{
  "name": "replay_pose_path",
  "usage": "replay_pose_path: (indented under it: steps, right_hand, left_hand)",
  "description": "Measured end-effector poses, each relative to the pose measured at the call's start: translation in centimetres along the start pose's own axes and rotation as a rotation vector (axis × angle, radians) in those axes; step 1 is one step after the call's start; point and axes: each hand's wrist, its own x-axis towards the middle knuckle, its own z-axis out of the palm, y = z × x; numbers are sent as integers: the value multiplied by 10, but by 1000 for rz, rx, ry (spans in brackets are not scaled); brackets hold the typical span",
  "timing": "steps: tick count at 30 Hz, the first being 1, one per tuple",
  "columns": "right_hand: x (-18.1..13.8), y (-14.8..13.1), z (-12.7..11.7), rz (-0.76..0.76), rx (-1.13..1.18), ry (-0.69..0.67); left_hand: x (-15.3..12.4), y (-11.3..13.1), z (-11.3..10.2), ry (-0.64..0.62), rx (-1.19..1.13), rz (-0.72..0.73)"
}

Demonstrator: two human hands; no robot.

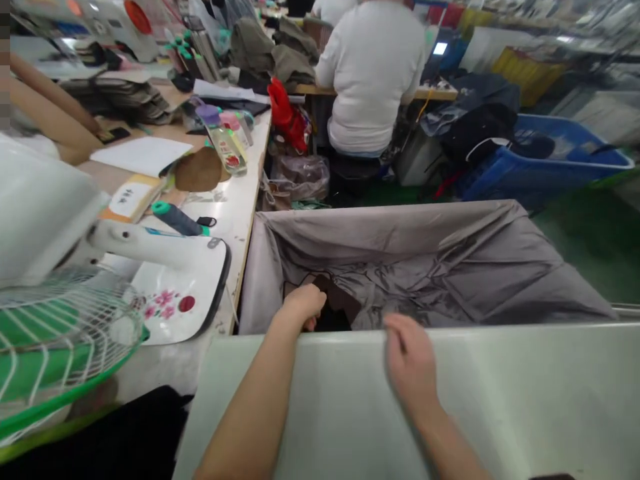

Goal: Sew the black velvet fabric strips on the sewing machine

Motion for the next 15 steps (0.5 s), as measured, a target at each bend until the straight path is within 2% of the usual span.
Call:
replay_pose_path:
  steps: [2, 3, 6, 8, 9, 11, 13, 15]
  right_hand:
    - [58, 4, 9, 234, 31, 156]
    - [84, 9, 13, 289, -6, 196]
    - [149, 25, 30, 249, -82, 30]
    - [182, 36, 55, 181, -90, -154]
    - [194, 41, 73, 144, -102, -251]
    - [208, 52, 114, 92, -134, -427]
    - [206, 64, 158, 51, -156, -573]
    - [193, 78, 196, 20, -171, -653]
  left_hand:
    - [1, -10, -19, 125, -54, -80]
    - [0, -14, -28, 209, -73, -107]
    - [-4, -24, -45, 479, -177, -162]
    - [-7, -26, -47, 603, -249, -171]
    - [-7, -24, -46, 630, -258, -169]
    - [-6, -19, -40, 609, -206, -156]
    - [-2, -12, -33, 533, -118, -161]
    - [2, -6, -26, 433, -31, -180]
